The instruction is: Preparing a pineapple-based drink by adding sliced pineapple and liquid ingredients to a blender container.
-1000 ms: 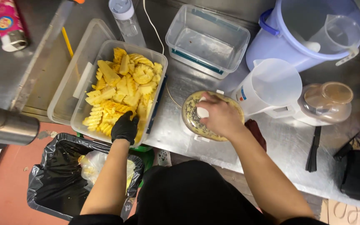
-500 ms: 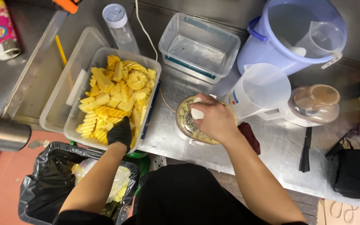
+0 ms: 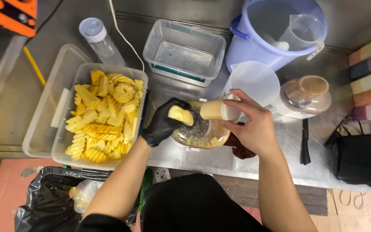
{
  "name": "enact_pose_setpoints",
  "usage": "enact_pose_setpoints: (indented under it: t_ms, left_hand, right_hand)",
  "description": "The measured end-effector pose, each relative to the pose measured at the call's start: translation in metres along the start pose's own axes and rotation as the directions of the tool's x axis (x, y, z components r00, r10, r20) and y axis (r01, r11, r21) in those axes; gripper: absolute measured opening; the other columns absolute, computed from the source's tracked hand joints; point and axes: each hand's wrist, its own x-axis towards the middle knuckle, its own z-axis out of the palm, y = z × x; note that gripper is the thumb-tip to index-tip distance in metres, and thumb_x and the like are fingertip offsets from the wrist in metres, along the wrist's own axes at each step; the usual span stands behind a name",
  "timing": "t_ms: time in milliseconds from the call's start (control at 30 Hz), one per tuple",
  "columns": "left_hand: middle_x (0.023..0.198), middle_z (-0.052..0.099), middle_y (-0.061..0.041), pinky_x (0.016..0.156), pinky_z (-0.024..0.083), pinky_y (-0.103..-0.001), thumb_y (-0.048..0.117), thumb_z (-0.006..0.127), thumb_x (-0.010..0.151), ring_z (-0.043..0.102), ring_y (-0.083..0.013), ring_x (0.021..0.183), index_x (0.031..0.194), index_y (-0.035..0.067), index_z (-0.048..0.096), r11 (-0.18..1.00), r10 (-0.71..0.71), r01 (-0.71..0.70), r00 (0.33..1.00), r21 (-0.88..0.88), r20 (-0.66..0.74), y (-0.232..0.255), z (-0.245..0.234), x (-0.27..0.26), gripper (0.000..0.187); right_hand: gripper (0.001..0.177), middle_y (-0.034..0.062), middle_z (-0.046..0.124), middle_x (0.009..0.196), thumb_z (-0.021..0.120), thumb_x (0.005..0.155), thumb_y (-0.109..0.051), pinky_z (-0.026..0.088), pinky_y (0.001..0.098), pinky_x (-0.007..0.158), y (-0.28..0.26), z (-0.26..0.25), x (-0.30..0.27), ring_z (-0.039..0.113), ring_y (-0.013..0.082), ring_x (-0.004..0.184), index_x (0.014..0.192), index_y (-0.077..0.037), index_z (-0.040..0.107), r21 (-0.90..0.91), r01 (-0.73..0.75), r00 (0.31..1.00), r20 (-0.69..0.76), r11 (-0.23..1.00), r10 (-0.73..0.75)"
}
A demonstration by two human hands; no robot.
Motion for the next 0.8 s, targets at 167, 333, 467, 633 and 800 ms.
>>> enact_pose_setpoints:
  t_ms: [167,333,467,633,800]
  left_hand:
    - [0.111,0.072,-0.009,0.09,0.057,-0.037,0.005,0.083,0.074,0.07,-0.0258,0.102,0.114,0.008,0.069,0.838,-0.061,-0.076,0.971,0.54,0.23,-0.004,0.013,0.029,0.042]
    - [0.118,0.062,-0.018,0.102,0.048,-0.046,0.011,0.083,0.066,0.059,-0.0393,0.116,0.119,0.005,0.065,0.729,0.05,-0.383,0.856,0.567,0.515,-0.042,0.022,0.03,0.057]
    - [0.138,0.061,-0.012,0.113,0.035,-0.053,0.028,0.08,0.087,0.052,-0.0326,0.133,0.126,0.019,0.067,0.498,0.055,-0.087,0.996,0.863,0.069,-0.068,0.042,0.019,0.042]
    - [0.151,0.048,-0.019,0.116,0.018,-0.07,0.027,0.076,0.078,0.037,-0.0447,0.144,0.148,0.019,0.055,0.227,0.059,-0.059,0.997,0.972,0.047,-0.087,0.028,0.015,0.073]
    - [0.158,0.04,-0.021,0.119,0.031,-0.042,0.031,0.08,0.079,0.031,-0.0389,0.151,0.155,0.008,0.039,0.738,-0.094,0.175,0.983,0.651,-0.157,-0.144,-0.014,0.02,0.089]
  right_hand:
    - [0.052,0.0127,0.065,0.142,0.089,0.066,-0.003,0.056,0.0363,0.101,0.007,-0.015,-0.012,0.067,0.0273,0.126,0.116,-0.008,0.075,-0.052,-0.039,0.999,-0.036,0.998,0.037]
    - [0.052,0.0124,0.065,0.142,0.089,0.067,-0.003,0.057,0.0368,0.104,0.011,-0.011,-0.015,0.068,0.0263,0.126,0.117,-0.008,0.075,-0.012,-0.013,0.999,-0.048,1.0,0.013]
    - [0.051,0.0087,0.064,0.143,0.087,0.066,-0.005,0.063,0.0327,0.083,0.005,-0.006,-0.007,0.071,0.0232,0.117,0.115,-0.011,0.075,0.042,-0.148,0.989,0.025,0.988,0.147]
    - [0.049,0.0105,0.065,0.141,0.088,0.068,-0.006,0.06,0.0334,0.089,0.012,0.005,0.0,0.069,0.0251,0.123,0.116,-0.009,0.075,0.012,-0.036,0.999,0.026,0.999,0.036]
    - [0.05,0.01,0.065,0.141,0.089,0.068,-0.008,0.053,0.0372,0.106,0.004,0.014,0.008,0.066,0.0266,0.127,0.116,-0.009,0.075,0.014,0.043,0.997,0.063,0.999,-0.044]
